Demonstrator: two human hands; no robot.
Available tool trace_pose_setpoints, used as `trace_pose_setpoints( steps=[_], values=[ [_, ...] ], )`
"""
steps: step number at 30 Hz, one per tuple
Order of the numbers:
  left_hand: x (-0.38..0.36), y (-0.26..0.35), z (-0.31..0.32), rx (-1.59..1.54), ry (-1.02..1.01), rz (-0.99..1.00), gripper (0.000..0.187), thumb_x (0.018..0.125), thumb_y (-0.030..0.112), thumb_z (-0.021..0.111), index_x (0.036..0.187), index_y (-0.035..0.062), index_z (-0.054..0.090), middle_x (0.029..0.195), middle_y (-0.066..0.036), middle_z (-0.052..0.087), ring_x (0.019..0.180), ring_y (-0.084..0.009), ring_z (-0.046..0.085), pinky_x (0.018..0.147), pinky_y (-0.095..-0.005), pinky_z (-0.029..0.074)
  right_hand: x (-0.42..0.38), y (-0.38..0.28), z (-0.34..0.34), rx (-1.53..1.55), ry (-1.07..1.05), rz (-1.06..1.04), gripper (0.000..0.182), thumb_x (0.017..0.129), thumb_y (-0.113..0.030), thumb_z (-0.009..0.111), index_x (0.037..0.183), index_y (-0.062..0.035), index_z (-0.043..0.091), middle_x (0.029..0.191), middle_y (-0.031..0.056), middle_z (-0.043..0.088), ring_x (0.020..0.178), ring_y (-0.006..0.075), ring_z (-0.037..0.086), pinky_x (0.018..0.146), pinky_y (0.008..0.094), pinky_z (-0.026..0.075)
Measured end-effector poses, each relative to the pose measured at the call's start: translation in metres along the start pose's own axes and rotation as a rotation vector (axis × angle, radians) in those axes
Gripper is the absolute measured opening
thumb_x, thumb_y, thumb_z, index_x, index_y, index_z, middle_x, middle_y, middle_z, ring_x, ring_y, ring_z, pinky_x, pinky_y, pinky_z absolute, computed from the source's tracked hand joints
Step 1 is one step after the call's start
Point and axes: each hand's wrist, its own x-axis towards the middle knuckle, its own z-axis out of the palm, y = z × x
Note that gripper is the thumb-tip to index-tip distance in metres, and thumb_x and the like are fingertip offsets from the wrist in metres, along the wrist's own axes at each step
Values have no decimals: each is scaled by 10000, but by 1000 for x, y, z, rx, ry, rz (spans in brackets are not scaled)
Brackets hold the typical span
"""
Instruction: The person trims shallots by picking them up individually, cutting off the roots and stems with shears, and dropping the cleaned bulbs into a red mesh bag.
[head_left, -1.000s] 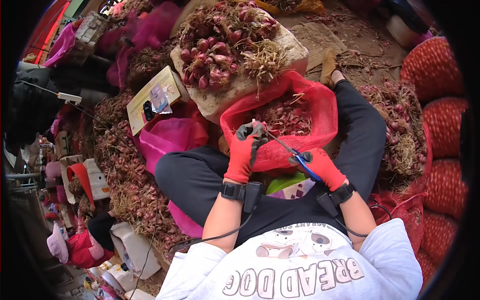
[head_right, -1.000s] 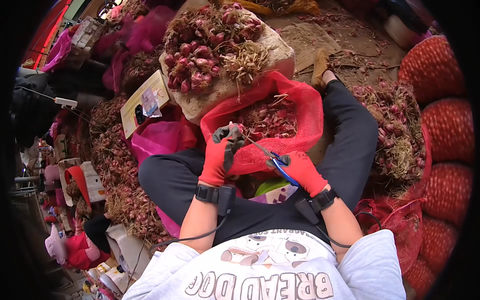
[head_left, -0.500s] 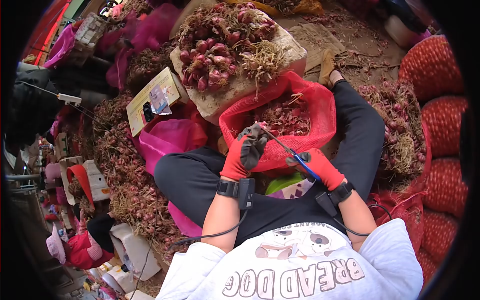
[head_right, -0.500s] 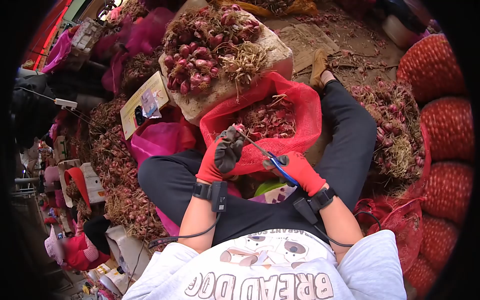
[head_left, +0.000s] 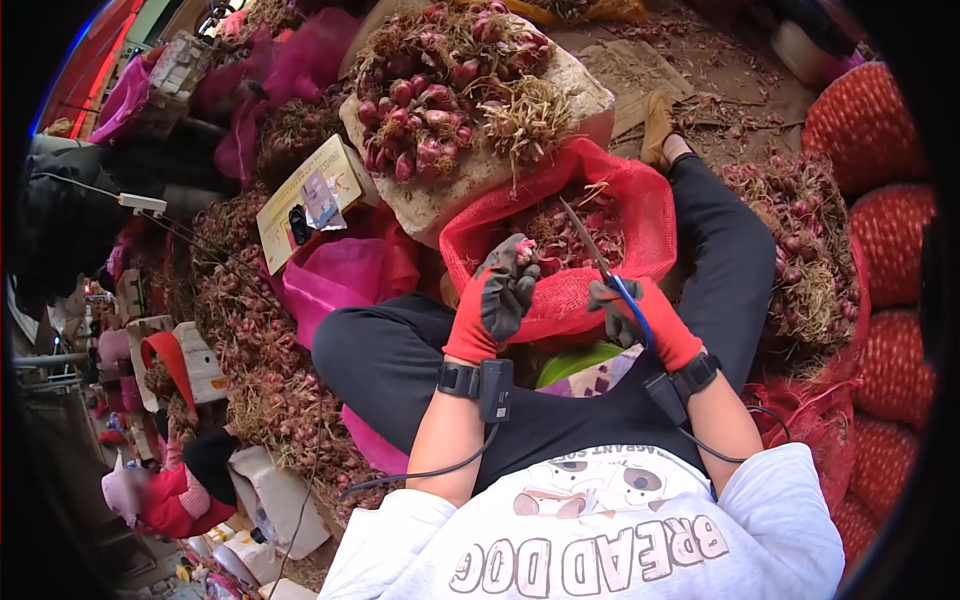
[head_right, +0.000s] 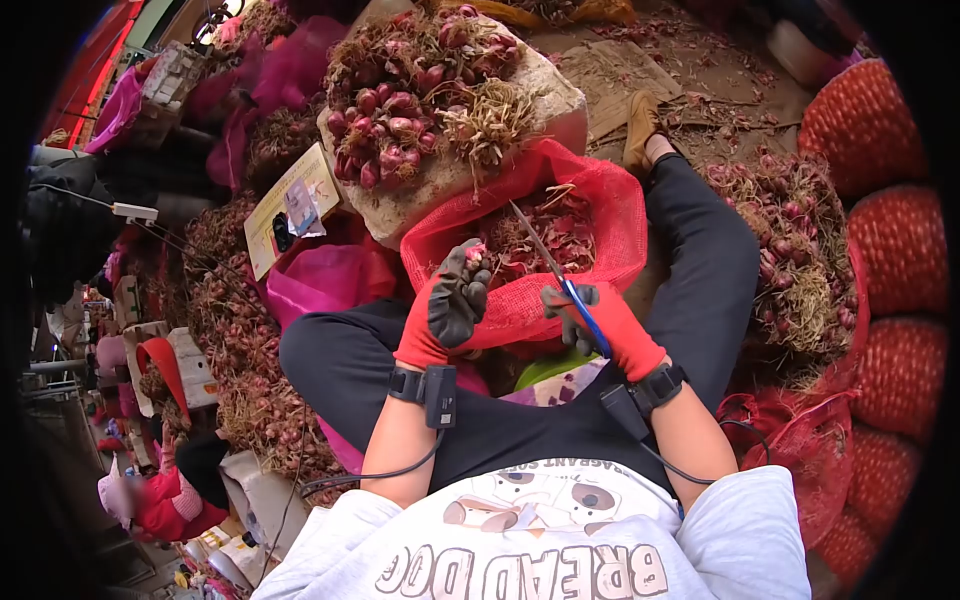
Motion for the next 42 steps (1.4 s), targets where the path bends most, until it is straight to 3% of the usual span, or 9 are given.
trace_pose_setpoints(
  steps=[4,7,11,16,19,25,34,40,42],
  values=[
    [2,-4,-10,-50,-192,-63,355,952,285,515,1248,92,489,972,-20,568,814,-122,556,661,-217,524,0,-15,2,-186,45,6,262,838,-309,675,891,-53,677,587,33,581,493,82,511,455,249,377],
    [0,-2,-4,-172,-127,-142,379,950,291,518,1264,83,467,974,-31,564,806,-123,553,643,-221,512,3,-8,3,-491,53,-372,260,842,-295,675,808,-37,659,588,24,573,505,82,491,504,257,386],
    [-11,1,22,-42,6,-60,409,934,338,538,1232,65,477,968,-25,565,777,-119,548,619,-218,493,-5,-14,10,-413,34,-227,261,855,-283,659,809,-27,663,583,5,535,546,67,487,522,250,394],
    [2,3,-4,-96,-230,-175,355,922,381,549,1102,75,545,943,-12,568,688,-91,500,552,-196,456,-15,-22,9,-177,-52,-72,263,868,-287,638,842,-29,678,593,-4,518,564,55,486,535,249,405],
    [-1,-4,9,40,44,108,311,927,381,542,1032,90,571,899,5,567,639,-74,453,519,-187,430,-23,-20,12,-330,-54,-24,283,878,-308,613,823,-33,656,590,19,543,546,90,523,537,267,417],
    [3,-11,-2,220,94,337,270,927,313,561,1052,76,595,973,-9,604,813,-102,580,605,-212,491,-22,-6,13,-578,-158,-134,296,885,-342,574,865,-62,668,630,81,594,548,201,580,559,314,445],
    [1,-9,0,403,90,466,206,928,85,456,1064,9,591,957,-69,629,785,-161,637,680,-271,545,-21,4,9,-531,-81,-185,241,898,-318,531,876,-115,659,647,76,605,576,246,590,568,329,449],
    [5,-11,-9,477,161,490,224,934,95,436,1072,2,586,941,-82,636,773,-171,643,673,-278,549,-22,-3,13,-734,-97,-320,293,909,-359,483,890,-124,658,705,85,625,657,277,609,618,346,454],
    [4,-11,-6,398,173,473,208,926,78,461,1075,-1,583,938,-78,632,775,-167,640,680,-281,550,-20,-2,12,-720,-107,-292,235,879,-285,573,880,-69,663,712,103,632,627,238,605,605,314,459]
  ],
)
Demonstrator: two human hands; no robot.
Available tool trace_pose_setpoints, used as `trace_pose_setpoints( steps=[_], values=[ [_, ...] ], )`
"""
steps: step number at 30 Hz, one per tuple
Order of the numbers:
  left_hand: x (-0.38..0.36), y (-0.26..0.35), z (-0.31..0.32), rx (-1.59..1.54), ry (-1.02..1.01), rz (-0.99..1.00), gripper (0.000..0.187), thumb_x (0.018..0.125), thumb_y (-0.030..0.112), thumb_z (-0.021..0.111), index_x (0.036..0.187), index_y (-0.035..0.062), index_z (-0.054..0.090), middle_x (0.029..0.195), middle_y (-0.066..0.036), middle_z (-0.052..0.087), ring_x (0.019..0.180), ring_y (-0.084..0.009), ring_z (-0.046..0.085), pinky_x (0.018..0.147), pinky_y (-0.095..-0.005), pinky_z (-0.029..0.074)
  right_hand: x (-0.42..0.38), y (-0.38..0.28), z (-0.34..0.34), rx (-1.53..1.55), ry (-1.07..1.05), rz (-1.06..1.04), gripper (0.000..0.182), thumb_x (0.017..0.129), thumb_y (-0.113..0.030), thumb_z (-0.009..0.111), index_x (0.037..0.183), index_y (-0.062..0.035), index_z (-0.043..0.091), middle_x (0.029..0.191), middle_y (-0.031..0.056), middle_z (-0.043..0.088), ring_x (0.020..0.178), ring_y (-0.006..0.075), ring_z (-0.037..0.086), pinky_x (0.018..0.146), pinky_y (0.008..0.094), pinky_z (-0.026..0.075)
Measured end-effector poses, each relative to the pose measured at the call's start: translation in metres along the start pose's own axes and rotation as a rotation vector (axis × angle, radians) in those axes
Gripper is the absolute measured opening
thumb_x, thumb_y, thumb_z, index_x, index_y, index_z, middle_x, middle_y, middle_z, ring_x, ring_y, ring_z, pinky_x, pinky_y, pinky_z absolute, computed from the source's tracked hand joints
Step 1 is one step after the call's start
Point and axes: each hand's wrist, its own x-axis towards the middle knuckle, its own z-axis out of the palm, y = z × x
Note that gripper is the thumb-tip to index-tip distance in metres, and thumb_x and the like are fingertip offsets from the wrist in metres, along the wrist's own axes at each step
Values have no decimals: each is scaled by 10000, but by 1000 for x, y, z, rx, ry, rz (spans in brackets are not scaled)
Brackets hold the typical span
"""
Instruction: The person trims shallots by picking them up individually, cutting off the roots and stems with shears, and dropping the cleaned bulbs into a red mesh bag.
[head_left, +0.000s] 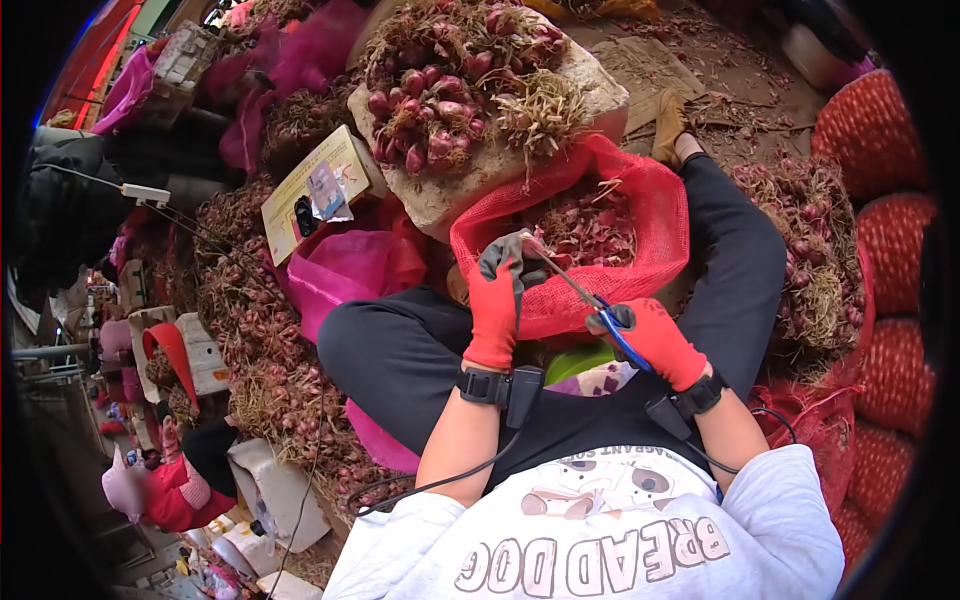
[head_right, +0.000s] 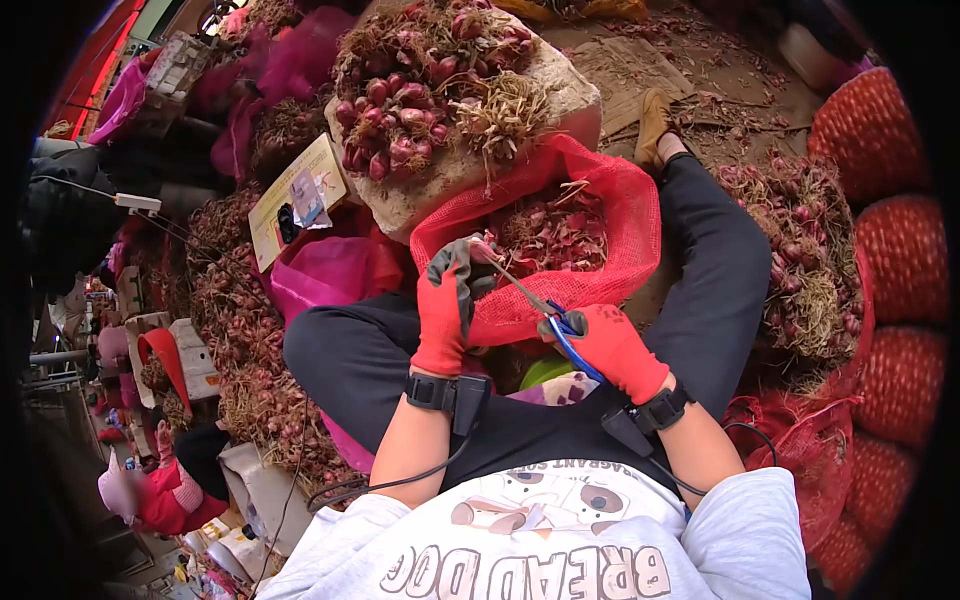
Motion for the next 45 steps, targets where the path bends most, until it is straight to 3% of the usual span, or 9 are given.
trace_pose_setpoints(
  steps=[10,13,16,25,28,31,34,37,45],
  values=[
    [-9,10,18,-16,-111,78,247,884,5,558,1130,-16,548,927,-57,614,794,-138,624,727,-287,548,0,19,2,-149,124,37,256,853,-342,583,873,-109,686,701,134,613,635,307,596,585,368,442],
    [-6,8,12,19,-44,47,245,894,5,538,1138,-19,541,947,-60,609,813,-137,623,744,-289,551,0,4,-9,-91,53,269,263,859,-344,577,896,-108,687,711,141,611,641,303,600,588,373,441],
    [-5,10,14,18,-43,24,242,903,2,514,1143,-18,541,974,-60,605,839,-131,619,771,-287,550,-3,7,-3,-20,86,25,274,868,-350,564,891,-107,687,717,128,625,653,291,613,597,368,450],
    [-4,2,13,80,-41,107,242,898,10,541,1139,-7,545,1008,-47,601,875,-108,605,790,-266,537,-3,-3,-2,-10,33,31,249,874,-323,549,909,-118,686,734,103,648,686,280,627,624,350,466],
    [-2,-1,18,35,-26,130,212,889,30,581,1098,-1,559,974,-35,608,861,-103,603,768,-248,529,-3,-3,0,44,52,35,208,875,-225,608,892,-27,666,655,105,599,564,167,554,578,289,454],
    [2,-7,16,107,-18,175,192,886,68,610,1064,7,571,931,-29,616,837,-106,607,736,-246,526,-2,1,-1,100,30,123,195,867,-216,612,898,-32,670,682,127,621,588,220,599,579,312,459],
    [6,-14,17,98,-28,204,186,893,82,605,1061,7,578,910,-34,619,813,-112,613,722,-258,531,-4,-5,1,-15,66,-27,196,868,-223,599,887,-41,672,709,144,632,631,275,622,582,338,460],
    [6,-10,9,68,9,147,185,901,83,592,1068,5,578,923,-44,624,813,-118,618,720,-269,535,-3,-8,6,-132,118,34,204,871,-232,583,869,-49,672,718,144,634,650,287,625,587,345,463],
    [-4,-5,21,177,39,352,208,918,62,553,1110,-17,551,966,-78,613,845,-130,609,754,-268,521,-2,-6,11,-88,136,27,197,870,-227,571,865,-56,668,713,139,636,648,290,624,592,345,470]
  ],
)
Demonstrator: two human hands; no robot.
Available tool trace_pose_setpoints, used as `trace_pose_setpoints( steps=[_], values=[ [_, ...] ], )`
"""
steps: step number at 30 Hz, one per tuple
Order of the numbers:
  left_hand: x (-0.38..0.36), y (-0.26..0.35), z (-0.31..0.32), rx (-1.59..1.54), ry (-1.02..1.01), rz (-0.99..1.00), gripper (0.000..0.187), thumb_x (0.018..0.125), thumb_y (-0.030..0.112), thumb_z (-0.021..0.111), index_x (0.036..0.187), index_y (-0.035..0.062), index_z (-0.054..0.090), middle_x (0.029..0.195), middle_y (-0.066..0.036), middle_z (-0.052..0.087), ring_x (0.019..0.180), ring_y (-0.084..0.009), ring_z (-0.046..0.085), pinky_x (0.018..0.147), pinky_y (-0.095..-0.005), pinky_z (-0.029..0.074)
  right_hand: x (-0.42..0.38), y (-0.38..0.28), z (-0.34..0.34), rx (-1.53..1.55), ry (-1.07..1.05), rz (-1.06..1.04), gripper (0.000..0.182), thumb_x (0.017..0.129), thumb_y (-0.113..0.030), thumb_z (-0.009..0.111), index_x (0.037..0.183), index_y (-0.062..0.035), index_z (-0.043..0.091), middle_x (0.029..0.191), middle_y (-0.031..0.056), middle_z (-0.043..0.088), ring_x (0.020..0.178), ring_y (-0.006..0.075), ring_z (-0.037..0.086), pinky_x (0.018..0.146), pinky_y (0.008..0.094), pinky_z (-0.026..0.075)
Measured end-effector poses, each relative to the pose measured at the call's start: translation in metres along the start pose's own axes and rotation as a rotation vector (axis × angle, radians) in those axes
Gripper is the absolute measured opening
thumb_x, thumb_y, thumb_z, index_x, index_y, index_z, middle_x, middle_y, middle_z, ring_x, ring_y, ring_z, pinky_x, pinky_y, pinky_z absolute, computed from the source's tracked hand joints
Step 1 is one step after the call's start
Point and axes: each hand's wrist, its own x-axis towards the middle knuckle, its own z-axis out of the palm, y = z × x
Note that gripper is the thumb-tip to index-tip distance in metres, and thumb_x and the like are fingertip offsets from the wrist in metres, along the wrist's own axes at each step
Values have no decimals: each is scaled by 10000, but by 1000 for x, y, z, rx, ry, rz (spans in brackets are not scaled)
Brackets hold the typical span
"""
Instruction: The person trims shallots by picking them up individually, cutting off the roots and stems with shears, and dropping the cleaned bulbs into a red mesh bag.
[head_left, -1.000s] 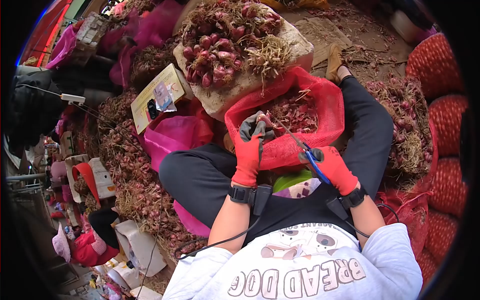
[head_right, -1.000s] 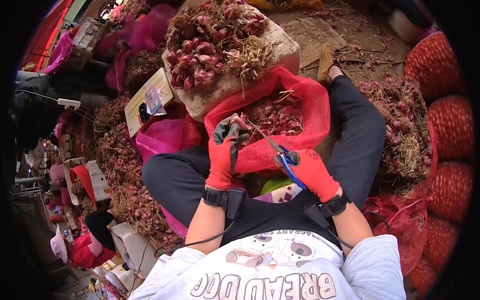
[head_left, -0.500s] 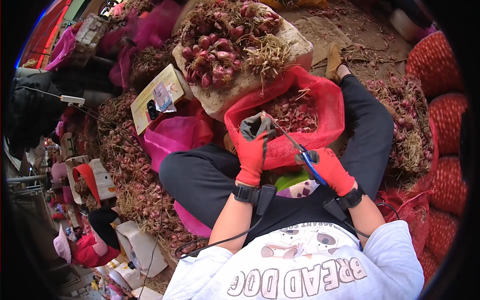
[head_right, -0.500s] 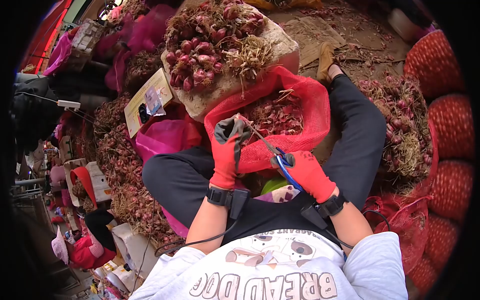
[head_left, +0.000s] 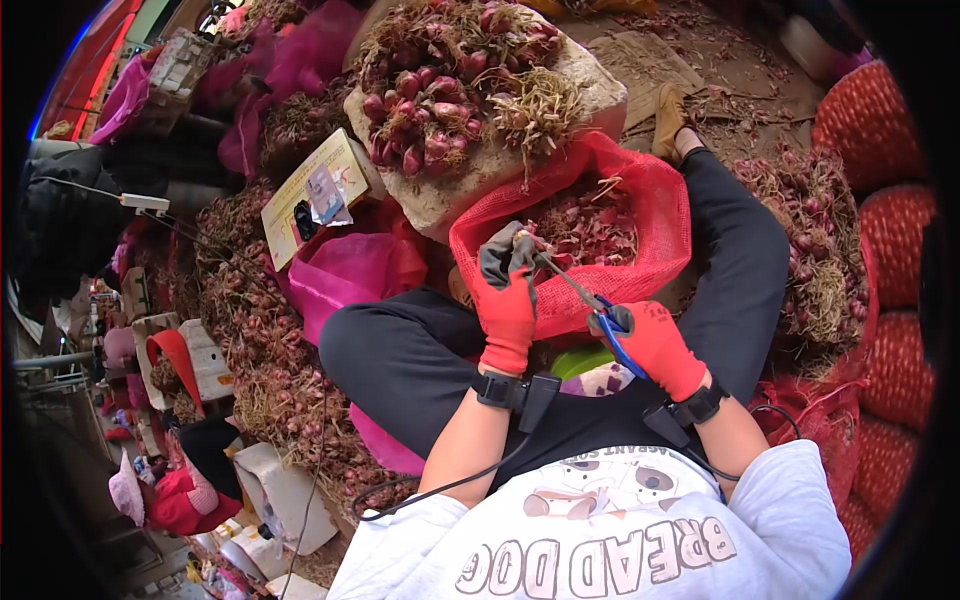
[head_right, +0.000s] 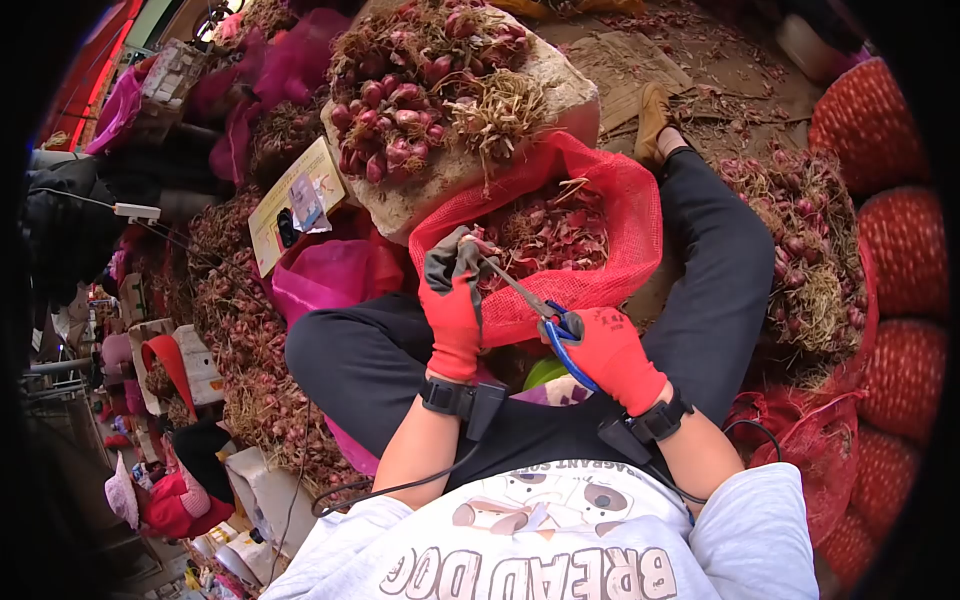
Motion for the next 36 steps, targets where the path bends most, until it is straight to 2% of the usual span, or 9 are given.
trace_pose_setpoints(
  steps=[4,7,10,13,16,19,22,28,36],
  values=[
    [-2,5,5,-49,-15,40,241,916,18,518,1153,-25,516,1004,-93,598,877,-133,591,805,-268,498,2,-1,3,65,6,59,288,859,-362,583,863,-100,705,713,117,646,654,294,624,597,358,463],
    [-4,2,1,129,-43,131,361,817,-104,452,1169,-37,496,1049,-83,578,973,-143,570,890,-245,445,3,6,6,2,8,36,287,853,-358,589,858,-95,703,714,122,642,644,305,614,590,361,458],
    [-3,0,-3,140,-69,112,363,814,-89,451,1169,-32,498,1052,-80,576,983,-150,565,882,-238,443,7,14,5,-34,16,41,276,851,-353,589,856,-100,702,717,123,638,643,308,609,588,362,455],
    [0,-4,-10,105,-94,85,229,899,-21,475,1126,-17,508,980,-81,591,899,-126,577,802,-269,501,6,12,-4,51,-20,48,272,850,-352,584,850,-106,700,719,124,637,649,307,609,588,360,453],
    [3,-2,-13,-169,-160,-133,314,826,-90,489,1127,-5,524,1034,-64,594,946,-119,570,849,-228,446,4,3,-10,167,-111,131,273,855,-357,577,845,-114,700,729,127,637,655,310,607,589,357,453],
    [7,-6,-9,-195,-116,-184,289,835,-83,518,1109,5,532,1021,-49,605,930,-91,567,839,-219,448,4,0,-6,116,-40,53,295,861,-366,568,822,-101,692,713,132,631,649,314,605,581,368,447],
    [6,-3,-7,48,-71,-9,212,866,-1,586,1074,-16,545,986,-58,626,851,-106,596,781,-247,503,5,9,2,-103,46,27,317,861,-363,569,781,-71,662,680,134,615,632,312,602,575,389,437],
    [10,-3,1,49,-43,-88,296,811,-68,613,1087,14,544,1025,-46,614,897,-93,579,804,-218,462,5,22,11,-281,221,-99,342,858,-331,580,663,-51,560,621,154,560,624,342,565,563,438,420],
    [11,-5,7,28,-21,-123,279,818,-85,575,1073,23,543,1011,-32,608,904,-84,567,789,-209,451,6,8,13,-388,247,-53,333,872,-329,574,723,-32,599,661,166,578,643,354,570,577,437,420]
  ],
)
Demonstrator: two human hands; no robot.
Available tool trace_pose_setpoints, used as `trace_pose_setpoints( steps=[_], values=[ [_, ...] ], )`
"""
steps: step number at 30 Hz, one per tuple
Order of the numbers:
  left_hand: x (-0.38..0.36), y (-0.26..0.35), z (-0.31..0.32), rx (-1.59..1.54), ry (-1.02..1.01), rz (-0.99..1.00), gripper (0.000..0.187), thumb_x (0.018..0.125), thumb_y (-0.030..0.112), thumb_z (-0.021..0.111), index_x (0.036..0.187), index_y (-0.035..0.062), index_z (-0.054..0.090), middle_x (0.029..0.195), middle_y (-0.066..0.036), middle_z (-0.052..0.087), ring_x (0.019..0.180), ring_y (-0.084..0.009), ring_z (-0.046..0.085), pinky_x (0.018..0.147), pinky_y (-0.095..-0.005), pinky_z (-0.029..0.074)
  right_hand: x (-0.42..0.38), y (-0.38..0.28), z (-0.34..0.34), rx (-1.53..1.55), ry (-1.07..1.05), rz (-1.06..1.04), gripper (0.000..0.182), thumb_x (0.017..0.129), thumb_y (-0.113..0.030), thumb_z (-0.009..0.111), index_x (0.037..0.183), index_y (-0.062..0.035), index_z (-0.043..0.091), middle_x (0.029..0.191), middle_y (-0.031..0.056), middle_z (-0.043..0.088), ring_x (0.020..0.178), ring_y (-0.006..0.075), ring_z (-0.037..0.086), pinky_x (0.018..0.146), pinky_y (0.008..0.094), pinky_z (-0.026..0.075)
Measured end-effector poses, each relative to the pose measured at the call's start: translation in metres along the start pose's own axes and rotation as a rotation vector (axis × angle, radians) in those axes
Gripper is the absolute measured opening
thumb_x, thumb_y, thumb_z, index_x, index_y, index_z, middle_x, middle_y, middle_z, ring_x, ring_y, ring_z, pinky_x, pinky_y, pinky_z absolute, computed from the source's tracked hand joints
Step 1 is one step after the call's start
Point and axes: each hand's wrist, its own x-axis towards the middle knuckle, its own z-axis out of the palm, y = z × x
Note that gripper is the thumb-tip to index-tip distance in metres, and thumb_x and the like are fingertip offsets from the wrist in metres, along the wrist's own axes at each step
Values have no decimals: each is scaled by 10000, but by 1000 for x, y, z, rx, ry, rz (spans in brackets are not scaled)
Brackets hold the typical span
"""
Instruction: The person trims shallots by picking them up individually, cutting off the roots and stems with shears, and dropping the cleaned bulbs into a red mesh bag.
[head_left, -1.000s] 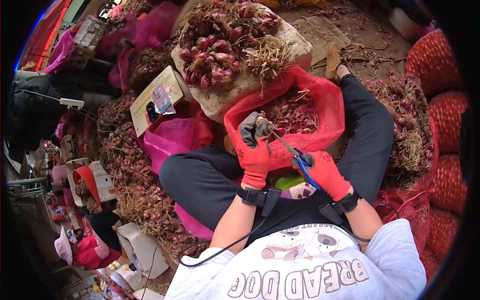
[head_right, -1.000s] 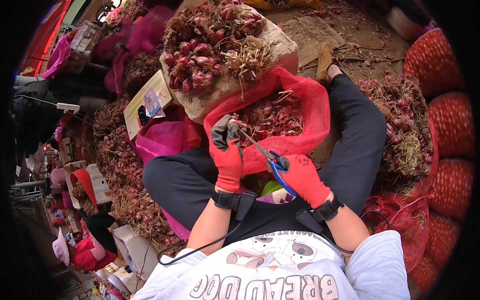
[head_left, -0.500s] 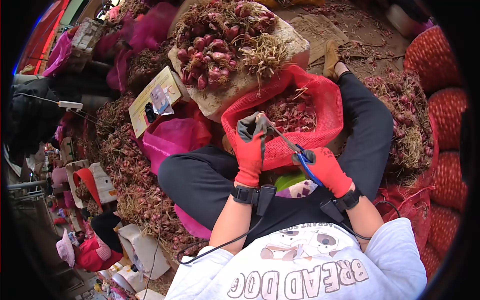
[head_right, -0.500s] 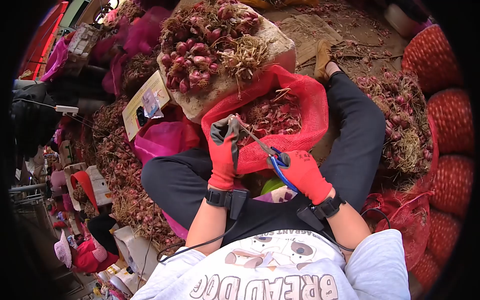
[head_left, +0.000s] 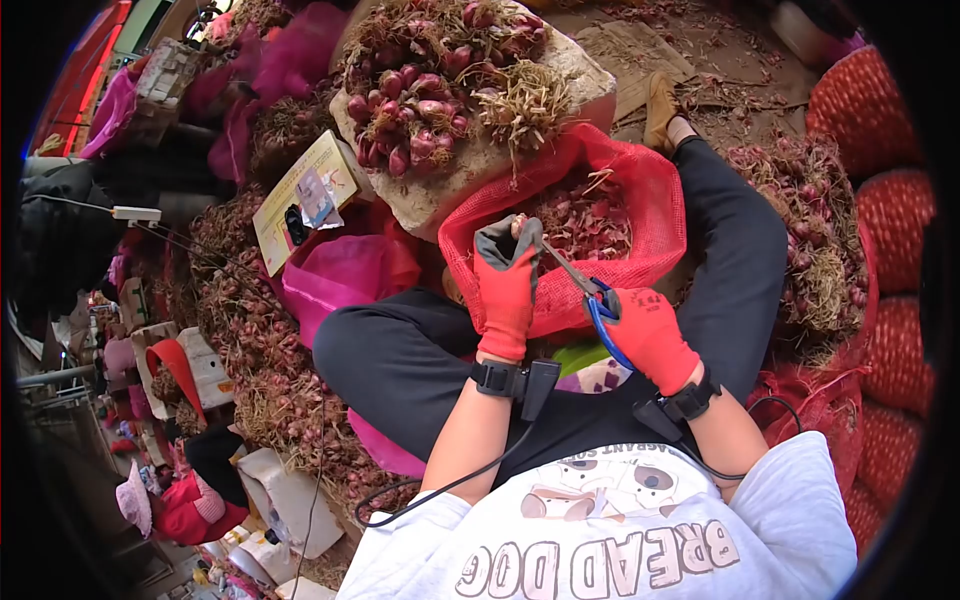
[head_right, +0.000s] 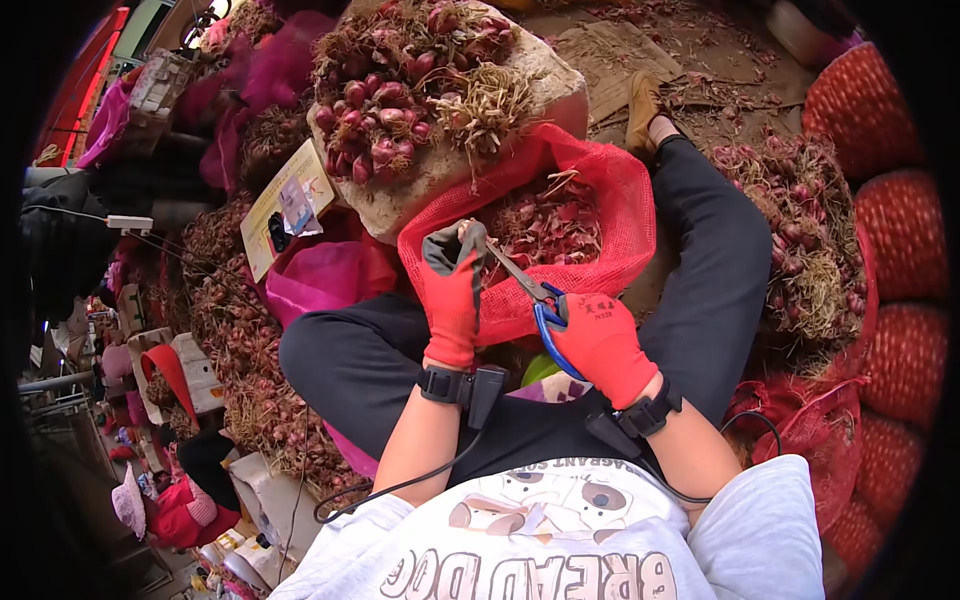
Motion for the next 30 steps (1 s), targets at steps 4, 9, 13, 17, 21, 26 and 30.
trace_pose_setpoints(
  steps=[4,9,13,17,21,26,30],
  values=[
    [1,-2,2,17,48,-48,256,847,-73,520,1081,29,532,980,-13,603,877,-80,563,761,-195,443,1,4,10,60,-59,82,365,865,-351,556,651,-55,559,614,169,562,623,364,573,573,453,434],
    [-11,7,12,17,130,17,246,867,-41,496,1100,23,542,1014,-21,603,905,-92,568,798,-214,448,1,1,20,222,-125,170,377,862,-386,562,693,-52,613,635,171,578,636,364,577,586,441,445],
    [-6,-2,3,114,102,207,265,865,-49,482,1117,13,536,1076,-43,595,980,-109,561,866,-233,435,4,1,27,458,-264,262,367,853,-412,573,769,-71,679,677,174,606,647,349,588,593,417,450],
    [-6,5,-2,166,49,212,250,871,-47,477,1112,6,523,1060,-53,597,967,-112,563,854,-233,442,8,-8,10,591,-321,357,365,839,-435,584,827,-91,707,692,179,619,651,340,599,602,400,455],
    [0,-2,-19,112,-84,166,268,865,-63,460,1120,-1,512,1050,-61,590,942,-115,571,843,-232,448,7,6,8,565,-273,235,293,845,-327,635,855,-39,690,618,67,589,559,159,574,515,296,444],
    [2,10,-30,64,-268,20,260,862,-41,465,1116,0,506,1036,-59,588,893,-110,585,789,-232,487,12,1,-26,711,-436,306,294,840,-295,671,818,-2,675,575,13,569,489,74,537,450,242,410],
    [2,4,-35,-91,-144,-180,212,863,17,507,1074,29,518,1013,-58,587,846,-122,600,723,-243,520,13,12,-56,915,-573,369,293,833,-309,675,769,-23,669,558,-6,556,451,53,493,434,229,372]
  ],
)
